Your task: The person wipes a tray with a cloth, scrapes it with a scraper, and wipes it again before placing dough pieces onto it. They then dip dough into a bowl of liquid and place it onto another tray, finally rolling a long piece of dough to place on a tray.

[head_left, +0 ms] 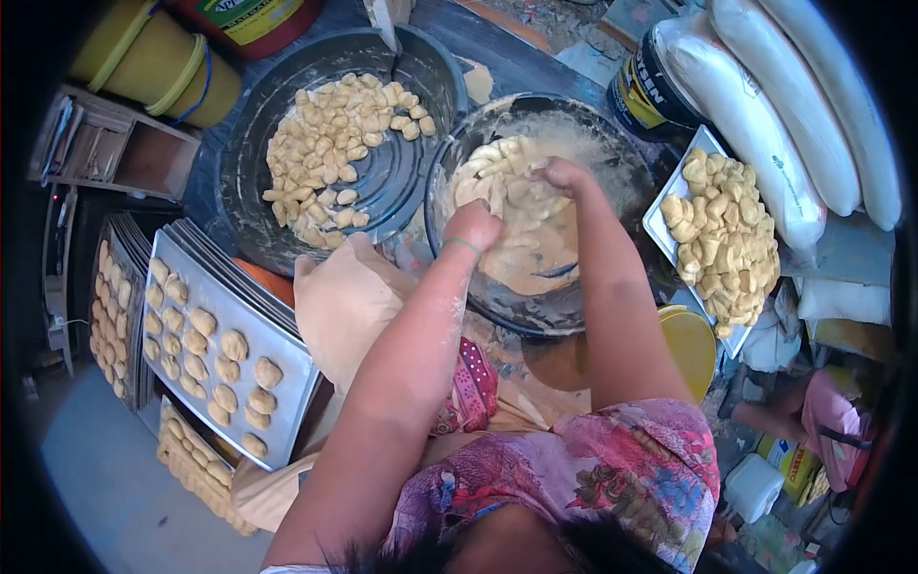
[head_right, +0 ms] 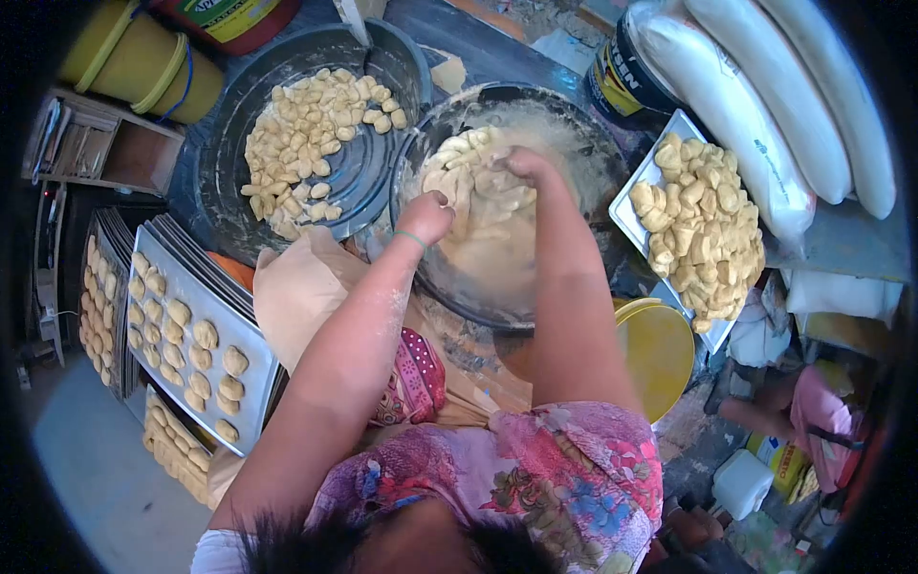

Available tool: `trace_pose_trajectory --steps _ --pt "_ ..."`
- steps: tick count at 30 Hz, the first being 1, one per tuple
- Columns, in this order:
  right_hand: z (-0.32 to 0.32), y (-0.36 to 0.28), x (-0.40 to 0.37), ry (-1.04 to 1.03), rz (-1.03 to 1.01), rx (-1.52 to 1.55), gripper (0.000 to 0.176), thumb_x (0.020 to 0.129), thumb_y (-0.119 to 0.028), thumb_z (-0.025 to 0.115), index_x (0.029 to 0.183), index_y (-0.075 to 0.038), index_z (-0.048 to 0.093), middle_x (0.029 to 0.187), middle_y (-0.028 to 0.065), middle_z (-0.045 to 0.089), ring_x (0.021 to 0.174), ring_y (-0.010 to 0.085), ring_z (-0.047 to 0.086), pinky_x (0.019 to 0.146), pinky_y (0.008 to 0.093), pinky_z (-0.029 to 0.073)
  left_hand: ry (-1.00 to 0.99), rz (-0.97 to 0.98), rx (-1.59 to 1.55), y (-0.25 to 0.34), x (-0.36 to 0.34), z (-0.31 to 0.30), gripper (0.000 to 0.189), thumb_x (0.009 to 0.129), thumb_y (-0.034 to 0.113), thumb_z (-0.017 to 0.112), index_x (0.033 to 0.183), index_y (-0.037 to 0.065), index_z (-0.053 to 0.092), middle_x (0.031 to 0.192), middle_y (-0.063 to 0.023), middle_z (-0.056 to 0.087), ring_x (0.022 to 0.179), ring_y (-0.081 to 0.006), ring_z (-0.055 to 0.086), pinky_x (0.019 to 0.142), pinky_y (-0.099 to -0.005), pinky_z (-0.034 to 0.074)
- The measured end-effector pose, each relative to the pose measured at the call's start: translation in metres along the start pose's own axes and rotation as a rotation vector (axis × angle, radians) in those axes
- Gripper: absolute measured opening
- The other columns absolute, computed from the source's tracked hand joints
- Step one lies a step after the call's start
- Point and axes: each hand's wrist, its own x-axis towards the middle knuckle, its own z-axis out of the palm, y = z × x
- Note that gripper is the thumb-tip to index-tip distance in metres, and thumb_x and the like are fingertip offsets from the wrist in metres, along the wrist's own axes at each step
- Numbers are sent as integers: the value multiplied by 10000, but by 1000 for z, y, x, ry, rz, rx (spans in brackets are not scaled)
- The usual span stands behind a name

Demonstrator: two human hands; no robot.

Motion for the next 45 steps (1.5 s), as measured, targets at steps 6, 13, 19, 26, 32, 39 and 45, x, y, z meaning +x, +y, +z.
trace_pose_trajectory --steps 6,13,19,26,32,39,45 --pt "53 29 58 452 -220 -78 268 802 -153 611 982 42 653 930 168 664 827 244 635 747 410 516 189 20 -111 -1 12 1 357 784 216 542 1065 16 634 1066 -240 635 1007 -375 611 873 -433 473" --pt "129 92 -3 429 -207 160 416 827 -237 607 1092 84 610 1110 250 624 1073 350 584 910 433 439 183 8 -125 -2 13 -5 367 792 224 547 1090 30 640 1036 -245 642 994 -381 615 873 -428 478" --pt "187 95 -69 293 -735 -643 463 785 -255 663 1148 24 590 1128 213 592 1119 359 520 948 440 409 153 12 -121 -6 17 0 368 794 250 587 1083 30 646 1050 -229 646 999 -357 621 876 -404 477" --pt "86 104 35 707 -249 -258 393 794 -314 659 1112 -86 616 1060 123 629 1046 368 560 934 438 426 132 -46 -117 6 4 -4 366 809 303 621 1070 49 657 1054 -191 655 1000 -337 620 869 -387 476" --pt "126 44 7 478 -143 -881 263 826 -304 591 1004 -110 595 1100 100 598 1061 343 538 874 450 428 93 -82 -155 11 9 -6 376 793 299 608 1059 37 652 1055 -207 650 1000 -341 620 864 -397 483" --pt "114 76 -10 670 143 -400 595 673 -297 735 1222 -133 575 1161 109 573 1161 297 494 1021 411 354 117 -36 -99 13 6 -5 368 793 288 608 1053 32 654 1031 -209 657 986 -339 626 862 -395 483" --pt "89 53 -29 133 -210 13 539 708 -118 636 1228 -30 522 1048 113 625 890 272 626 797 352 493 66 19 -145 13 2 -9 454 784 274 637 1164 27 610 1099 -224 632 1067 -340 595 918 -379 457"
